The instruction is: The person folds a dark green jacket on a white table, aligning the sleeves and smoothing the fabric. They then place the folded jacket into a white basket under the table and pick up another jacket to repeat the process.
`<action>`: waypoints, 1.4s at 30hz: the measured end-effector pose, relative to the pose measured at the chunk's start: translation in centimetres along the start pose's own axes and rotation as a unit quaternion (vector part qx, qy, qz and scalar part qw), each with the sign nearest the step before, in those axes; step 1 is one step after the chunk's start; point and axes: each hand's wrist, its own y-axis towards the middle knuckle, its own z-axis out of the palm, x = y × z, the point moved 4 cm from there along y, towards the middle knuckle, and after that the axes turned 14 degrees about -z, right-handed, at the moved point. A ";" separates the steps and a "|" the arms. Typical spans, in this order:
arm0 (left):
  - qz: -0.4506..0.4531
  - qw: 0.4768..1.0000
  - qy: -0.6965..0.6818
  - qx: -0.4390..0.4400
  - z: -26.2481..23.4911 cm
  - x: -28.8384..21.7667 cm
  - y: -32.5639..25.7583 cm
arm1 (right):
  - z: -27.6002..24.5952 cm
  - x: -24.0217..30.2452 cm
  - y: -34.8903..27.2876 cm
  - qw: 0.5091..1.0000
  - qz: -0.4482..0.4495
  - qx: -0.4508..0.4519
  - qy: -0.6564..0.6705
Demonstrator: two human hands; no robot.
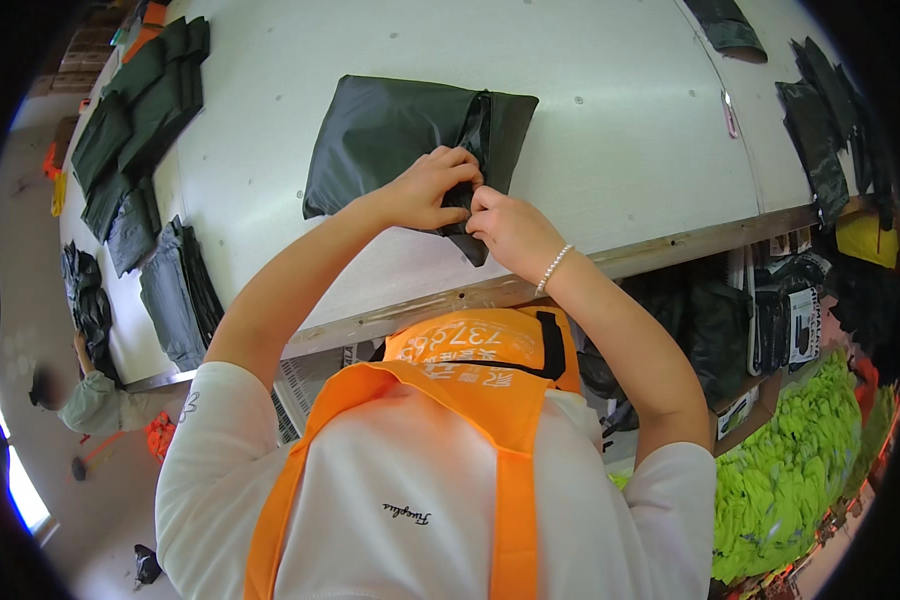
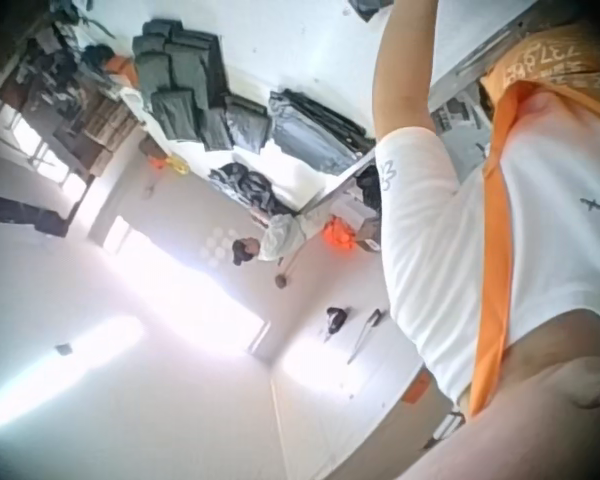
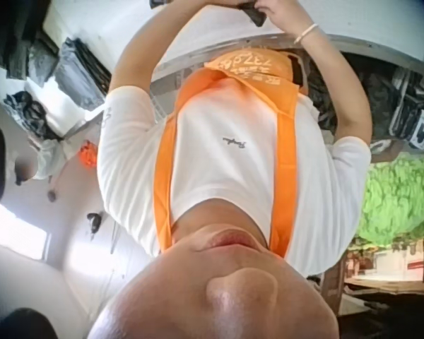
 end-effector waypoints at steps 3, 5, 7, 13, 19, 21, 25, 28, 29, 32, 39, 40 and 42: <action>-0.031 0.996 0.073 -0.033 1.9 -0.2 0.2 | 0.0 -0.1 -0.4 0.999 -0.005 0.035 -0.016; -0.073 0.975 0.203 -0.053 3.7 -1.7 -0.5 | 0.4 -0.1 -0.6 0.996 -0.014 0.082 -0.031; -0.126 0.958 0.253 -0.045 4.7 -2.6 -1.7 | 0.4 0.6 -1.2 0.991 -0.044 0.116 -0.050; -0.211 0.970 0.032 -0.115 5.2 -4.4 -7.1 | 0.6 2.3 -3.6 0.994 -0.081 0.073 0.002; -0.234 0.915 0.070 -0.321 0.2 -2.4 -8.4 | 1.9 1.9 -2.6 0.996 0.014 -0.064 -0.062; -0.242 0.920 0.152 -0.268 1.9 -1.7 -7.4 | 2.5 1.1 -1.6 0.982 0.082 -0.132 -0.106; -0.228 0.915 0.242 -0.226 3.4 -1.8 -6.2 | 3.9 -0.6 1.2 0.963 0.110 -0.133 -0.207; -0.262 0.925 0.219 -0.164 2.6 -1.6 -4.8 | 3.9 -2.9 2.9 0.952 0.161 -0.031 -0.259; -0.282 0.929 0.205 -0.127 1.8 -1.8 -4.2 | 4.0 -3.1 3.2 0.950 0.124 -0.056 -0.280; -0.274 0.937 0.177 -0.125 1.7 -0.8 -4.5 | 3.4 -1.8 4.8 0.956 0.066 -0.043 -0.282; -0.277 0.911 0.175 -0.251 -1.2 1.6 -11.0 | 4.0 -0.4 5.0 0.960 0.042 -0.039 -0.273; -0.284 0.916 0.164 -0.230 0.1 2.3 -10.9 | 4.0 0.3 6.0 0.962 0.020 -0.056 -0.265; -0.293 0.913 0.184 -0.217 1.1 3.3 -11.0 | 5.5 1.3 7.7 0.961 -0.021 -0.061 -0.269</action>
